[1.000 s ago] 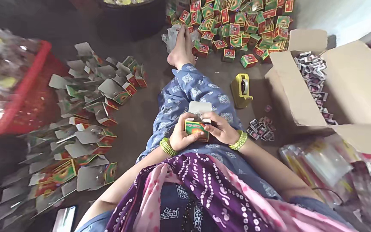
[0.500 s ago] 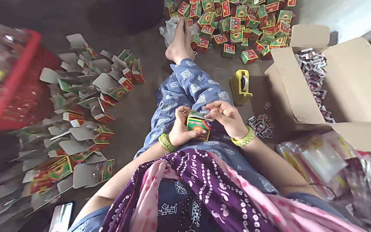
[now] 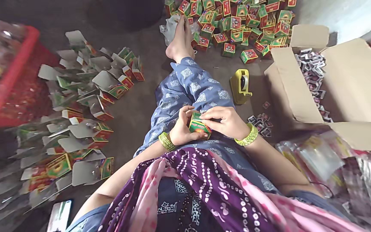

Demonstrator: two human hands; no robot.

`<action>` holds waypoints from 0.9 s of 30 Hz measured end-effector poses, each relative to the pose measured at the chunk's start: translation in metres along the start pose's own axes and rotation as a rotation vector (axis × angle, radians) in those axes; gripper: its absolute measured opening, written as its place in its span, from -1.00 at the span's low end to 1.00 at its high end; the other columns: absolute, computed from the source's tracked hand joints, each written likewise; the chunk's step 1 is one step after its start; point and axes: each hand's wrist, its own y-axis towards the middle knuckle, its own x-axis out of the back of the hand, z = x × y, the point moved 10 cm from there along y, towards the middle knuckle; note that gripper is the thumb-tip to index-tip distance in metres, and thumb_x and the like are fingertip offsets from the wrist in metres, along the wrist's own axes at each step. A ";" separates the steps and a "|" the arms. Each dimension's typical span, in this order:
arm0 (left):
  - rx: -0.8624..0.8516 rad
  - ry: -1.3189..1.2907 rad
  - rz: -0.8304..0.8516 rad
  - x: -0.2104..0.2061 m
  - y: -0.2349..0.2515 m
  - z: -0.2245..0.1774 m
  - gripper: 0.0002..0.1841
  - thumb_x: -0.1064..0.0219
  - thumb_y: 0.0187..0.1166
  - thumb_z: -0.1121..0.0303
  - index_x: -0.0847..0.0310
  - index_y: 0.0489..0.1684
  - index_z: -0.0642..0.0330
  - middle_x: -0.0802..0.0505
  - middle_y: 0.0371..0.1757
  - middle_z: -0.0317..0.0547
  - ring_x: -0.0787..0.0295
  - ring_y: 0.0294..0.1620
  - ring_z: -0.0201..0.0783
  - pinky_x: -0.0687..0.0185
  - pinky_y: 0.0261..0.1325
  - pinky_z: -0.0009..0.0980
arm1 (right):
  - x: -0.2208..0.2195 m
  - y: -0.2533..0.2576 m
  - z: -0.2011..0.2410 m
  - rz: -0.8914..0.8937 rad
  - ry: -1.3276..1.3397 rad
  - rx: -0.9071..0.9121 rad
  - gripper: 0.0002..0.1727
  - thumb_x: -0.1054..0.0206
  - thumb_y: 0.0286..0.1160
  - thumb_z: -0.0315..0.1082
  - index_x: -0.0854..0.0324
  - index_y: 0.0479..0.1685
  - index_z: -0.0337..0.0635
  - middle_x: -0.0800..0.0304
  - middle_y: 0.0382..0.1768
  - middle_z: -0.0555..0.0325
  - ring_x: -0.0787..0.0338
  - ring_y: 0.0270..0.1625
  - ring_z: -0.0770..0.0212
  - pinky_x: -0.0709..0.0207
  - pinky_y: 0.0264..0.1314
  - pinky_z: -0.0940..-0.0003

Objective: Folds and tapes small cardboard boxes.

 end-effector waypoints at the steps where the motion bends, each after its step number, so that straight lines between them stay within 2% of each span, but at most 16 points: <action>1: -0.001 0.001 0.005 -0.001 0.000 0.000 0.11 -0.80 0.09 0.25 0.03 0.62 0.18 -0.78 0.21 0.01 -0.83 0.20 -0.15 -0.80 0.32 -0.13 | -0.003 0.000 0.003 0.038 -0.056 0.024 -0.81 -0.38 0.59 -0.35 -0.90 -0.06 -0.17 -0.93 0.00 0.15 -0.86 0.14 0.35 -0.75 0.28 0.35; 3: 0.001 0.000 0.006 -0.001 0.000 0.001 0.09 -0.80 0.11 0.27 0.02 0.61 0.20 -0.78 0.23 0.03 -0.84 0.19 -0.15 -0.80 0.31 -0.13 | -0.009 -0.001 0.008 0.107 -0.167 0.046 -0.71 -0.23 0.63 -0.31 -0.90 0.01 -0.09 -0.88 0.07 0.14 -0.79 0.20 0.30 -0.67 0.31 0.31; 5: 0.022 -0.001 -0.012 0.001 -0.001 0.003 0.06 -0.78 0.13 0.28 0.01 0.60 0.23 -0.77 0.23 0.03 -0.83 0.19 -0.17 -0.81 0.30 -0.14 | -0.013 -0.004 0.011 0.143 -0.243 0.057 -0.66 -0.17 0.66 -0.29 -0.88 0.13 -0.05 -0.80 0.10 0.10 -0.71 0.23 0.24 -0.61 0.33 0.28; 7: 0.076 -0.020 -0.057 0.006 -0.001 0.007 0.03 -0.79 0.13 0.30 -0.04 0.56 0.25 -0.78 0.20 0.02 -0.84 0.17 -0.16 -0.81 0.28 -0.13 | -0.016 -0.009 0.015 0.089 -0.324 0.106 -0.66 -0.17 0.70 -0.33 -0.84 0.21 -0.09 -0.83 0.10 0.06 -0.74 0.26 0.19 -0.59 0.42 0.26; 9: 0.145 -0.034 -0.106 0.011 -0.003 0.012 -0.01 -0.78 0.12 0.30 -0.11 0.53 0.29 -0.79 0.18 0.02 -0.85 0.14 -0.18 -0.82 0.26 -0.14 | -0.020 -0.018 0.016 0.009 -0.386 0.121 -0.66 -0.18 0.74 -0.37 -0.78 0.31 -0.18 -0.87 0.22 0.02 -0.79 0.37 0.15 -0.59 0.54 0.23; 12: 0.167 -0.060 -0.113 0.011 -0.004 0.014 -0.14 -0.74 0.20 0.29 -0.23 0.47 0.27 -0.80 0.15 -0.02 -0.86 0.10 -0.19 -0.84 0.21 -0.16 | -0.021 -0.026 0.006 0.034 -0.249 0.014 -0.58 -0.12 0.79 -0.38 -0.58 0.52 -0.32 -0.77 0.40 0.00 -0.70 0.52 0.16 -0.48 0.70 0.19; 14: 0.138 -0.065 -0.091 0.008 -0.003 0.011 -0.31 -0.69 0.30 0.32 -0.39 0.38 0.29 -0.80 0.20 0.01 -0.86 0.10 -0.17 -0.86 0.18 -0.16 | -0.014 -0.029 -0.007 0.065 -0.054 -0.064 -0.51 -0.13 0.78 -0.40 -0.42 0.63 -0.40 -0.75 0.43 -0.01 -0.70 0.52 0.19 -0.55 0.66 0.20; 15: 0.131 -0.061 -0.075 0.008 -0.003 0.010 -0.39 -0.64 0.38 0.31 -0.44 0.36 0.30 -0.75 0.26 0.02 -0.83 0.14 -0.15 -0.84 0.20 -0.15 | -0.005 -0.031 -0.017 0.043 0.011 -0.120 -0.48 -0.16 0.77 -0.38 -0.37 0.66 -0.37 -0.76 0.42 0.02 -0.73 0.48 0.21 -0.60 0.60 0.19; 17: 0.166 -0.076 -0.099 0.010 -0.001 0.013 -0.48 -0.56 0.47 0.31 -0.45 0.32 0.27 -0.72 0.32 0.02 -0.81 0.17 -0.14 -0.85 0.19 -0.14 | 0.031 -0.036 -0.048 -0.132 0.038 -0.271 -0.51 -0.22 0.73 -0.33 -0.45 0.60 -0.27 -0.81 0.33 0.07 -0.80 0.35 0.23 -0.71 0.44 0.18; 19: 0.231 -0.134 -0.145 0.014 -0.003 0.018 -0.54 -0.46 0.54 0.34 -0.41 0.33 0.27 -0.73 0.30 0.01 -0.83 0.15 -0.14 -0.86 0.16 -0.15 | 0.087 -0.054 -0.096 -0.409 -0.042 -0.472 -0.60 -0.26 0.71 -0.29 -0.58 0.44 -0.22 -0.83 0.23 0.06 -0.84 0.20 0.21 -0.75 0.29 0.16; 21: 0.255 -0.188 -0.165 0.016 -0.004 0.020 -0.65 -0.30 0.63 0.37 -0.39 0.30 0.25 -0.77 0.24 -0.04 -0.84 0.10 -0.18 -0.85 0.13 -0.18 | 0.142 -0.081 -0.149 -0.635 -0.199 -0.678 -0.63 -0.29 0.69 -0.27 -0.61 0.37 -0.26 -0.80 0.21 -0.05 -0.82 0.20 0.11 -0.71 0.29 0.08; 22: 0.246 -0.195 -0.167 0.017 -0.003 0.021 -0.69 -0.22 0.66 0.37 -0.40 0.29 0.25 -0.78 0.21 -0.06 -0.84 0.08 -0.20 -0.84 0.12 -0.20 | 0.164 -0.094 -0.174 -0.696 -0.268 -0.773 -0.62 -0.30 0.67 -0.31 -0.60 0.37 -0.29 -0.79 0.23 -0.11 -0.79 0.27 0.07 -0.64 0.39 0.06; 24: 0.217 -0.181 -0.154 0.017 -0.001 0.020 -0.72 -0.11 0.69 0.37 -0.40 0.26 0.27 -0.76 0.21 -0.09 -0.82 0.08 -0.26 -0.82 0.12 -0.24 | 0.192 -0.110 -0.220 -0.687 -0.347 -0.918 -0.55 -0.28 0.65 -0.35 -0.52 0.48 -0.31 -0.76 0.32 -0.17 -0.73 0.40 -0.01 -0.52 0.53 0.00; 27: 0.201 -0.164 -0.150 0.017 0.002 0.019 -0.73 -0.08 0.69 0.38 -0.42 0.25 0.28 -0.75 0.22 -0.11 -0.81 0.09 -0.29 -0.82 0.12 -0.26 | 0.202 -0.111 -0.268 -0.515 -0.353 -0.981 -0.49 -0.25 0.71 -0.34 -0.42 0.59 -0.31 -0.64 0.48 -0.23 -0.64 0.54 -0.10 -0.43 0.63 -0.07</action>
